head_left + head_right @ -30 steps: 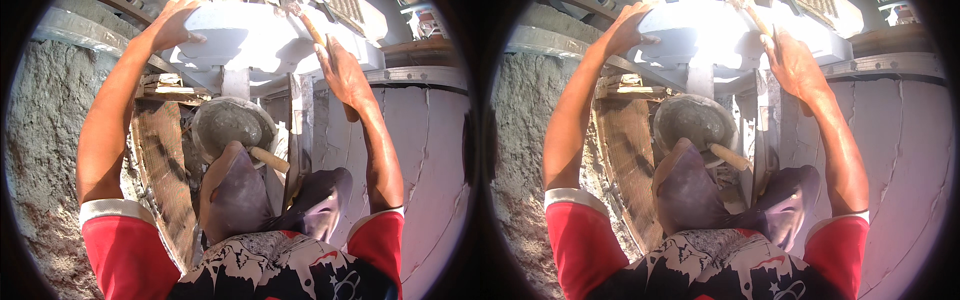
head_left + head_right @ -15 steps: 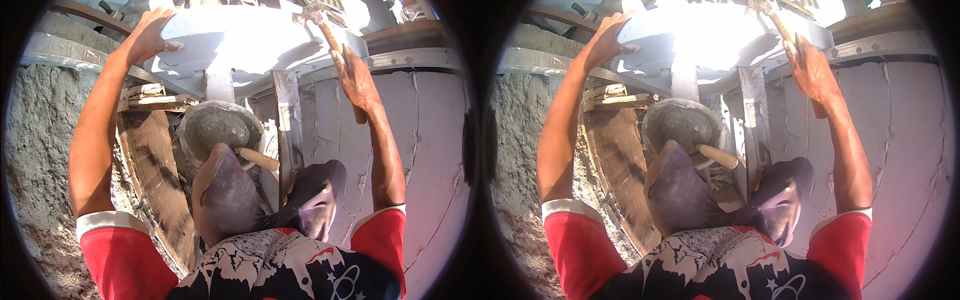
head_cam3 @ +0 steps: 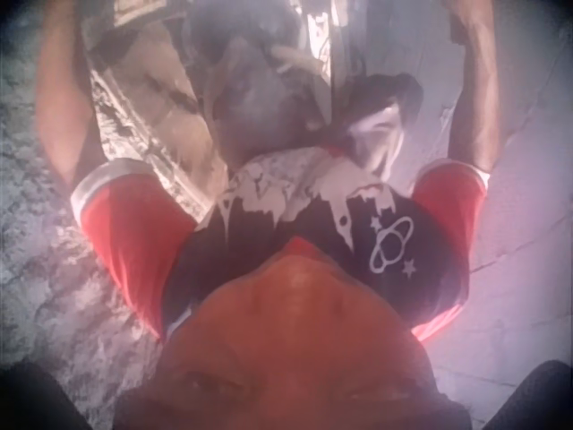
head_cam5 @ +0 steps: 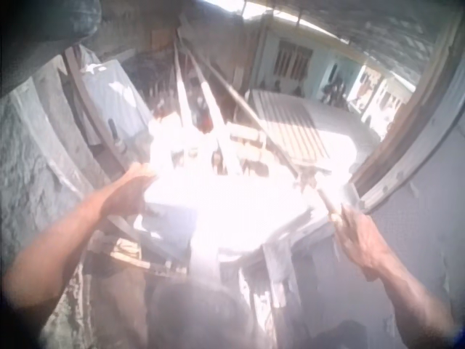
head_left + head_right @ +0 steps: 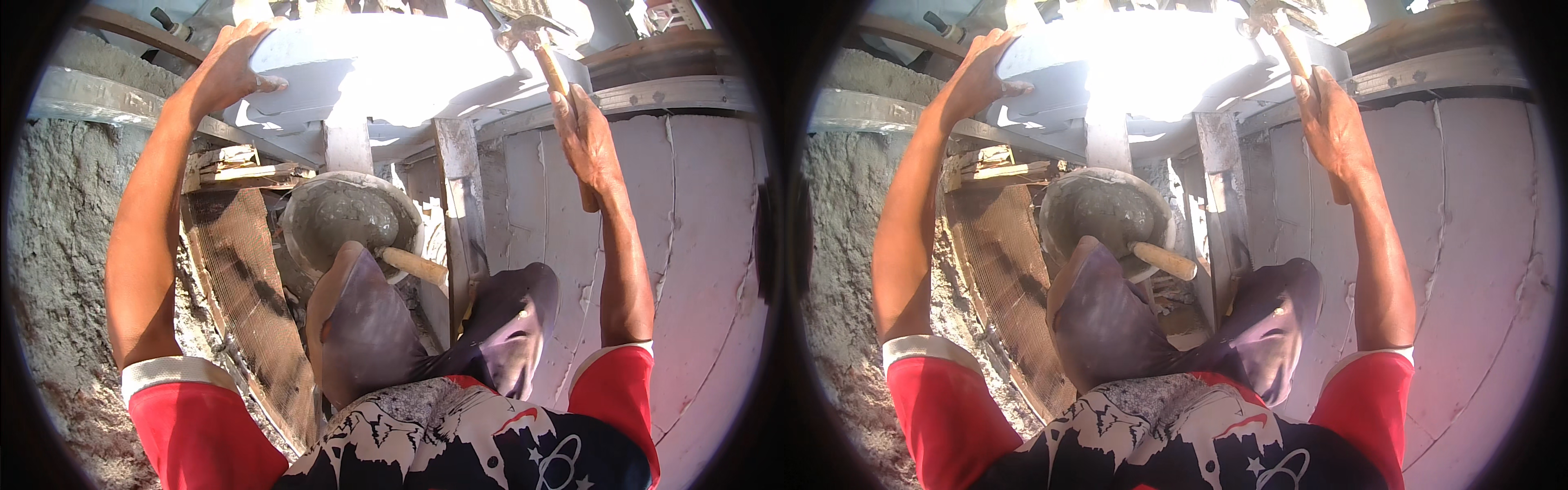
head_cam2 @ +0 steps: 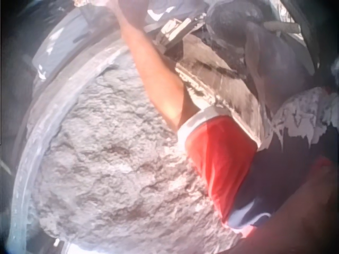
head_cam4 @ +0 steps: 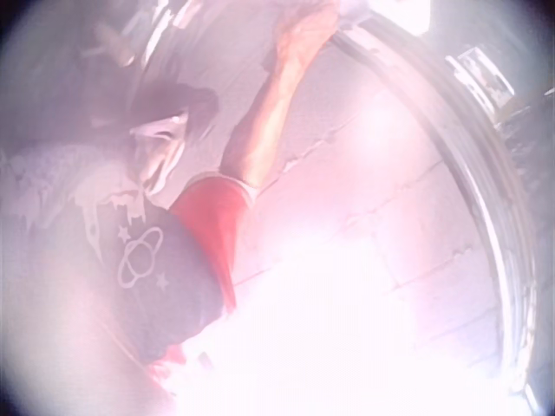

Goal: The person scoops plaster from a bucket using a trowel and applies it to a white rectangular board. They smooth the surface, measure the board with a tape measure, and continue applying plaster to different sections.

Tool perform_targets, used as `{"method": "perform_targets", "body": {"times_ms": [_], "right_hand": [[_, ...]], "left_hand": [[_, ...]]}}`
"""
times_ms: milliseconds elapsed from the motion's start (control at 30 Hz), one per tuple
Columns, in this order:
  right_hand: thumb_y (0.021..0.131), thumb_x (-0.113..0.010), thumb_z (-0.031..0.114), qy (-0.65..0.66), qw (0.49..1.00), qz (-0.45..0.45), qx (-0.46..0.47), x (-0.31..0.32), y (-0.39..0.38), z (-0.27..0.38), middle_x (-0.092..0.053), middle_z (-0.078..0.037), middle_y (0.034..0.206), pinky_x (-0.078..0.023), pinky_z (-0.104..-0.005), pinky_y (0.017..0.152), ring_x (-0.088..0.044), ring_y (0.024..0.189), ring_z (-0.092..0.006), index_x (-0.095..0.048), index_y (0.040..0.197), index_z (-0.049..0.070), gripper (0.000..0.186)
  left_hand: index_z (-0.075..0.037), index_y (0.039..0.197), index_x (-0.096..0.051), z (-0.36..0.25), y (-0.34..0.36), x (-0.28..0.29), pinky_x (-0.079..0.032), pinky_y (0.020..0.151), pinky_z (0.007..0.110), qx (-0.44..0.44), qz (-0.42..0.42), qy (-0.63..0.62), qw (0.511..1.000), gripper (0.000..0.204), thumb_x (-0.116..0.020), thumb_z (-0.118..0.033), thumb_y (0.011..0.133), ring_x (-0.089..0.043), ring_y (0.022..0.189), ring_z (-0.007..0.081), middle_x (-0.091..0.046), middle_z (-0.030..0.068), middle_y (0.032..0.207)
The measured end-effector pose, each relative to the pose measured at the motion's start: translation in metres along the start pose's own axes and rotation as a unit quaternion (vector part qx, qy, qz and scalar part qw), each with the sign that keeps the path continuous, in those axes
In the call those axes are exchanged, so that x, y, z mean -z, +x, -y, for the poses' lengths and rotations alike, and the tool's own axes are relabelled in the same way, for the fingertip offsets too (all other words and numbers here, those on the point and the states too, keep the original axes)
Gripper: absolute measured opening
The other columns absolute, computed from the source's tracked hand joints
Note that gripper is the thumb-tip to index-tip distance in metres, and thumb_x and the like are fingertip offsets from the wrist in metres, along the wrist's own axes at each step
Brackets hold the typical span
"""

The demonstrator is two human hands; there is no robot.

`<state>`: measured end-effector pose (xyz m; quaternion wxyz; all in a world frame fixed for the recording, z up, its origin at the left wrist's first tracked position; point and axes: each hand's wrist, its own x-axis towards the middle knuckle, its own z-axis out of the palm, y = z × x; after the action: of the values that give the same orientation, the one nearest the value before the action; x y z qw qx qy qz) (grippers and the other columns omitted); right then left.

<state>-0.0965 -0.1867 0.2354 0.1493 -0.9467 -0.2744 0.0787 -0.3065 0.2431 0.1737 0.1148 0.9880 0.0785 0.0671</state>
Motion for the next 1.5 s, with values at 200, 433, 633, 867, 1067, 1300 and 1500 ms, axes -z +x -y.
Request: {"method": "perform_targets", "body": {"times_ms": [200, 433, 633, 867, 1067, 1300, 1500], "right_hand": [[0.11, -0.045, 0.031, 0.052, 0.997, 0.014, -0.056, -0.027, -0.01, 0.022, -0.065, -0.036, 0.088, -0.048, -0.0589, 0.073, -0.062, 0.087, -0.0568, -0.045, 0.113, 0.0, 0.031], [0.11, -0.047, 0.034, 0.065, 0.988, 0.043, -0.131, -0.028, -0.013, 0.054, -0.065, -0.03, 0.078, -0.053, -0.0503, 0.064, -0.067, 0.07, -0.0466, -0.047, 0.11, -0.004, 0.038], [0.107, -0.055, 0.023, 0.133, 0.964, 0.073, -0.22, 0.006, -0.008, 0.07, -0.062, -0.021, 0.071, -0.048, -0.046, 0.058, -0.062, 0.062, -0.0425, -0.045, 0.105, 0.002, 0.024], [0.109, -0.052, 0.03, 0.111, 0.946, 0.047, -0.3, -0.01, -0.016, 0.046, -0.058, -0.021, 0.067, -0.045, -0.043, 0.055, -0.047, 0.053, -0.0292, -0.048, 0.108, 0.002, 0.028], [0.107, -0.053, 0.03, -0.015, 0.964, 0.07, -0.256, -0.028, -0.022, 0.04, -0.068, -0.02, 0.079, -0.048, -0.0512, 0.067, -0.066, 0.072, -0.0396, -0.056, 0.112, -0.003, 0.034], [0.104, -0.055, 0.027, 0.094, 0.949, 0.053, -0.296, 0.019, -0.003, 0.081, -0.066, -0.024, 0.079, -0.05, -0.051, 0.067, -0.066, 0.075, -0.0462, -0.056, 0.106, -0.002, 0.029], [0.106, -0.051, 0.037, 0.104, 0.909, 0.114, -0.387, 0.004, 0.002, 0.082, -0.068, -0.029, 0.093, -0.052, -0.0518, 0.078, -0.067, 0.088, -0.0475, -0.056, 0.122, -0.004, 0.044]], "left_hand": [[-0.01, 0.151, -0.045, -0.01, 0.009, 0.015, -0.04, 0.109, 0.047, 0.055, 0.077, -0.002, 0.996, 0.089, -0.087, -0.027, 0.074, -0.048, 0.126, 0.0365, -0.056, 0.0164, 0.13], [-0.015, 0.155, -0.041, -0.049, 0.056, -0.008, -0.03, 0.118, 0.049, -0.019, 0.015, 0.027, 0.999, 0.102, -0.085, -0.055, 0.072, -0.045, 0.135, 0.0349, -0.053, 0.0172, 0.141], [-0.012, 0.136, -0.057, -0.09, 0.083, -0.008, -0.041, 0.098, 0.041, 0.023, 0.088, -0.036, 0.995, 0.084, -0.088, -0.05, 0.068, -0.054, 0.114, 0.0246, -0.058, 0.0062, 0.12], [-0.013, 0.133, -0.06, -0.091, 0.093, 0.002, -0.039, 0.098, 0.043, 0.024, 0.106, -0.05, 0.993, 0.083, -0.089, -0.046, 0.063, -0.052, 0.115, 0.025, -0.056, 0.0053, 0.115], [-0.017, 0.138, -0.058, -0.089, 0.103, 0.002, -0.038, 0.102, 0.045, 0.03, 0.151, -0.054, 0.987, 0.09, -0.089, -0.056, 0.063, -0.05, 0.12, 0.0237, -0.056, 0.0039, 0.121], [-0.015, 0.134, -0.06, -0.086, 0.106, 0.012, -0.039, 0.099, 0.044, 0.043, 0.154, -0.081, 0.984, 0.089, -0.092, -0.049, 0.058, -0.052, 0.115, 0.024, -0.057, 0.0039, 0.117], [-0.015, 0.133, -0.059, -0.085, 0.108, 0.011, -0.039, 0.097, 0.043, 0.038, 0.149, -0.074, 0.985, 0.09, -0.093, -0.047, 0.056, -0.052, 0.114, 0.0234, -0.058, 0.003, 0.115]]}}
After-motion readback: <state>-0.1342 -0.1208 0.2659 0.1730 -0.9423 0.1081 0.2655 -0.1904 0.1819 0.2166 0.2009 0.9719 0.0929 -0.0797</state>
